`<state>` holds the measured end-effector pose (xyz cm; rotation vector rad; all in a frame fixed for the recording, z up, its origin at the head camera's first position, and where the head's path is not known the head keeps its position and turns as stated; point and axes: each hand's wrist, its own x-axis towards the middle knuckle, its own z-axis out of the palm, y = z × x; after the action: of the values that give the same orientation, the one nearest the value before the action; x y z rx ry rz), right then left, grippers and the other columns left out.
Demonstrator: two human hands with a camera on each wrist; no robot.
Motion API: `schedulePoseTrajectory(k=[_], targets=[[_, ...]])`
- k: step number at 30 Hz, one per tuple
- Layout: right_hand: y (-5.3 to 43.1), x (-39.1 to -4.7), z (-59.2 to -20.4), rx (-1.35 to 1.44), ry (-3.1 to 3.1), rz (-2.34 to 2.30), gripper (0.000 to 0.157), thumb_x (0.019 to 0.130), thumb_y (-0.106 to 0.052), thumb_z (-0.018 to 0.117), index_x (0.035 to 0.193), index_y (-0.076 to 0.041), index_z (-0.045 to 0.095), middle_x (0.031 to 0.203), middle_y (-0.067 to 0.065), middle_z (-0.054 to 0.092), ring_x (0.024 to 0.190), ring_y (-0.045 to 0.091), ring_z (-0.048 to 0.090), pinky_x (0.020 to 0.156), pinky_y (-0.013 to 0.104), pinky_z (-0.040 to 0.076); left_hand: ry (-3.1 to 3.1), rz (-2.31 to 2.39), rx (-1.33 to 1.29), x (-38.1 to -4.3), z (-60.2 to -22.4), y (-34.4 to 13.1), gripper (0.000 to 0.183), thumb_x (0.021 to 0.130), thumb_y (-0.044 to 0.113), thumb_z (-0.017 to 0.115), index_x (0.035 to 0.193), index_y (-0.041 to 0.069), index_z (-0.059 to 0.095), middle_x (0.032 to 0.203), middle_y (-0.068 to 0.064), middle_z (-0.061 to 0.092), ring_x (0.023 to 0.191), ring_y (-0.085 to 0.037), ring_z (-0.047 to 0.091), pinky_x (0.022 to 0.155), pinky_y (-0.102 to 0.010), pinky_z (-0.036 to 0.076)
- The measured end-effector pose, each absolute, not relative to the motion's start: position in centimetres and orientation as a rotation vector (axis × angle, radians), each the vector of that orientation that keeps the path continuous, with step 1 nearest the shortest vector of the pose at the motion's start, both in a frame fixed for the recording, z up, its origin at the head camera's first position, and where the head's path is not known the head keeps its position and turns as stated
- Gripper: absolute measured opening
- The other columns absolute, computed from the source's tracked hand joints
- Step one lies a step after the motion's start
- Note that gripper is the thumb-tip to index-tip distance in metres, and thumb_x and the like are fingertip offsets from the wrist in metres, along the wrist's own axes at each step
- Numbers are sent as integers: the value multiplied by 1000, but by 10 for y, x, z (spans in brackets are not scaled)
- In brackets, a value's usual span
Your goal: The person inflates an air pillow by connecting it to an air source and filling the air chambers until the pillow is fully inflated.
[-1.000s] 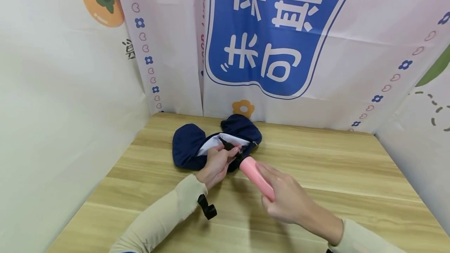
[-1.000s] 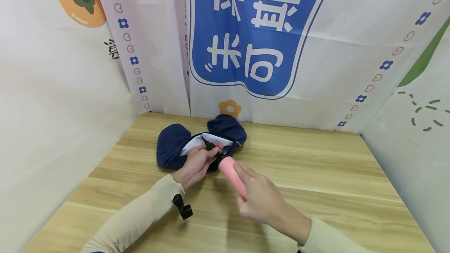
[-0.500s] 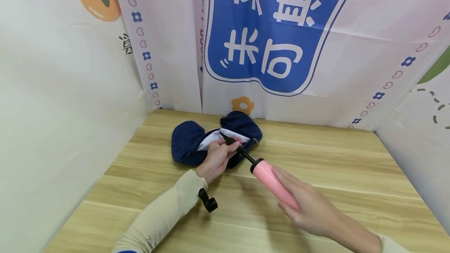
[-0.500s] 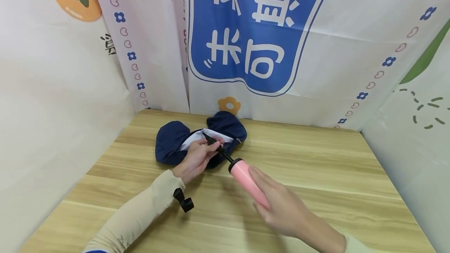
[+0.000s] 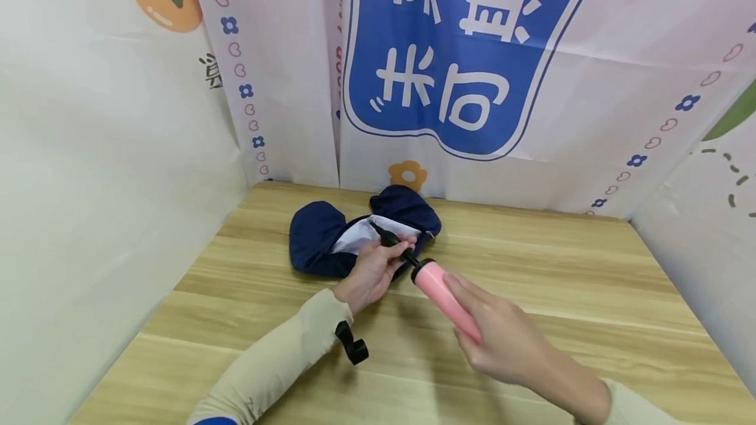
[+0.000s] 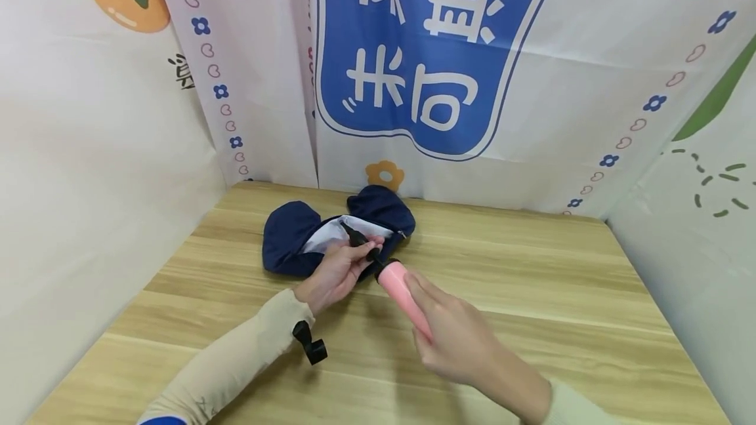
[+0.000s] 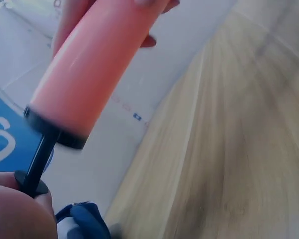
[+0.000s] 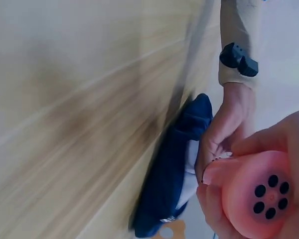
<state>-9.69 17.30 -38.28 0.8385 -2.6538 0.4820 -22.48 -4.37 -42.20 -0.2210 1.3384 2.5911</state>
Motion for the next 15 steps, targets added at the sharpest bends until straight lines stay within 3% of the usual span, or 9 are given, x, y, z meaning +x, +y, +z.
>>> schedulePoseTrajectory(k=[9,15], targets=[[139,-129,-405,867,-2638,562,78,83,-12,81,154,0,51,152,19,59,131,34,67,103,49,59,1479,2536,-237,-226,-425,-60,27,102,-6,61,129,-10,59,102,-3,78,99,-9,74,88,-19,59],[153,-120,-405,874,-2703,581,83,90,-13,82,161,-5,41,162,15,50,142,31,58,111,49,53,1504,2527,-208,-234,-422,-65,30,101,-9,61,132,-10,59,112,-8,77,106,-12,75,97,-24,59]])
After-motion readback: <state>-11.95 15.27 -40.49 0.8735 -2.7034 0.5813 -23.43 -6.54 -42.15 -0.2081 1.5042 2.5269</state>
